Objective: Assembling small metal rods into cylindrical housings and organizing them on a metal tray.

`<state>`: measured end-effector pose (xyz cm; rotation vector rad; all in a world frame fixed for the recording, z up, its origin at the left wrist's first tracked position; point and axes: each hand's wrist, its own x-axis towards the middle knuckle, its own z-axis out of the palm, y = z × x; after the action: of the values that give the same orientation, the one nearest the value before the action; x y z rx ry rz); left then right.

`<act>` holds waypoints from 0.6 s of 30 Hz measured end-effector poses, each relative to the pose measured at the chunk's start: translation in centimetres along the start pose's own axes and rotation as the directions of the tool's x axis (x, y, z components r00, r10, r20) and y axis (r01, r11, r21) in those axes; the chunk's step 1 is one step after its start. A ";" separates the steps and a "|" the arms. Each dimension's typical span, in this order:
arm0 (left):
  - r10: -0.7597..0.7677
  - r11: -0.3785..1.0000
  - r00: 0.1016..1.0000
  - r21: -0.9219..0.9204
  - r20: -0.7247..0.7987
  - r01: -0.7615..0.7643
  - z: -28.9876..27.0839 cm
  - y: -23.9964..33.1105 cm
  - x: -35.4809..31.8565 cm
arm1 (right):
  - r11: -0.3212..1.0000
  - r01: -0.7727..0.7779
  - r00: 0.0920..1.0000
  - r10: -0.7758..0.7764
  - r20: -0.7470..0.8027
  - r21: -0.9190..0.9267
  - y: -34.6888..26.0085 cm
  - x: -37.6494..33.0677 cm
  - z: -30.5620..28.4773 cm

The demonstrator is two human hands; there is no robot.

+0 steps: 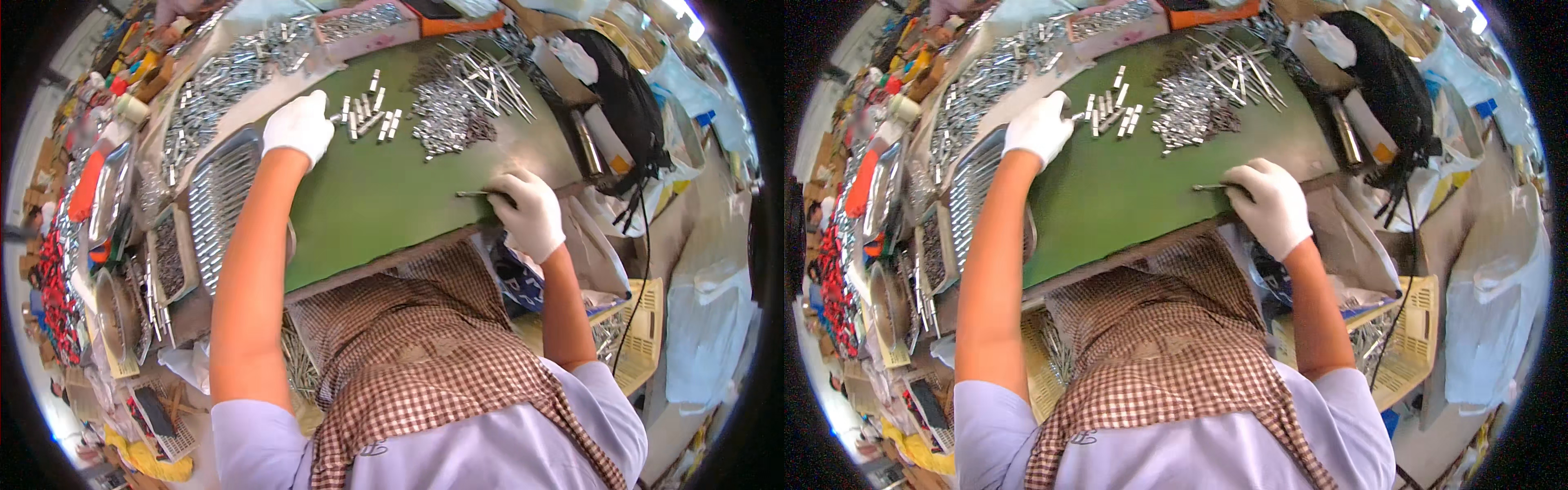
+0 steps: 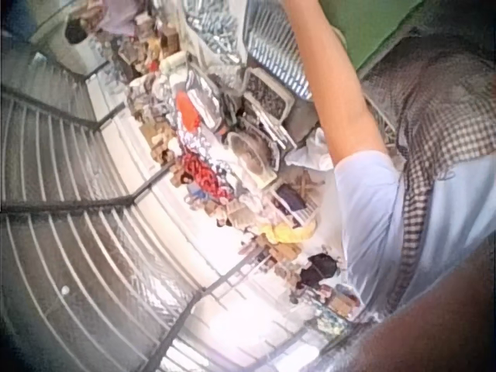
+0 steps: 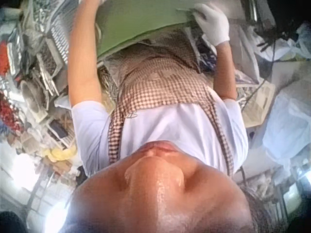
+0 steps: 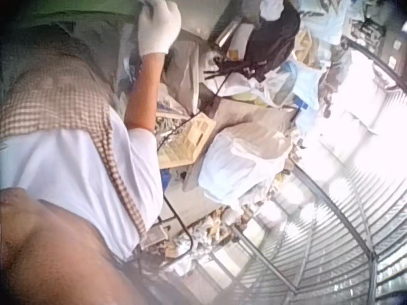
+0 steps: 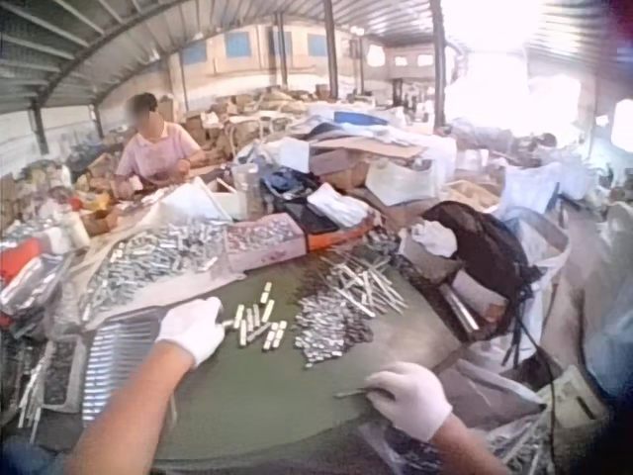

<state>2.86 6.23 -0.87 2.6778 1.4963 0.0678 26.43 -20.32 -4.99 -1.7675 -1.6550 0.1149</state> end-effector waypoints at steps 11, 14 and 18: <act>0.290 0.802 0.912 -0.447 -0.289 -0.396 5.1 10.1 -13.1 | 0.987 0.119 0.993 -0.117 0.022 -0.104 0.6 1.0 0.6; 0.262 0.787 0.906 -0.470 -0.331 -0.399 5.5 10.2 -13.2 | 0.984 0.143 0.989 -0.140 0.041 -0.101 0.6 1.3 0.4; 0.268 0.781 0.902 -0.472 -0.338 -0.409 5.4 10.2 -13.1 | 0.987 0.144 0.986 -0.138 0.089 -0.070 0.5 1.7 0.2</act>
<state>5.09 -10.52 -5.43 2.4770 0.8243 0.7601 27.02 -18.65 -4.78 -1.7151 -1.8621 0.0634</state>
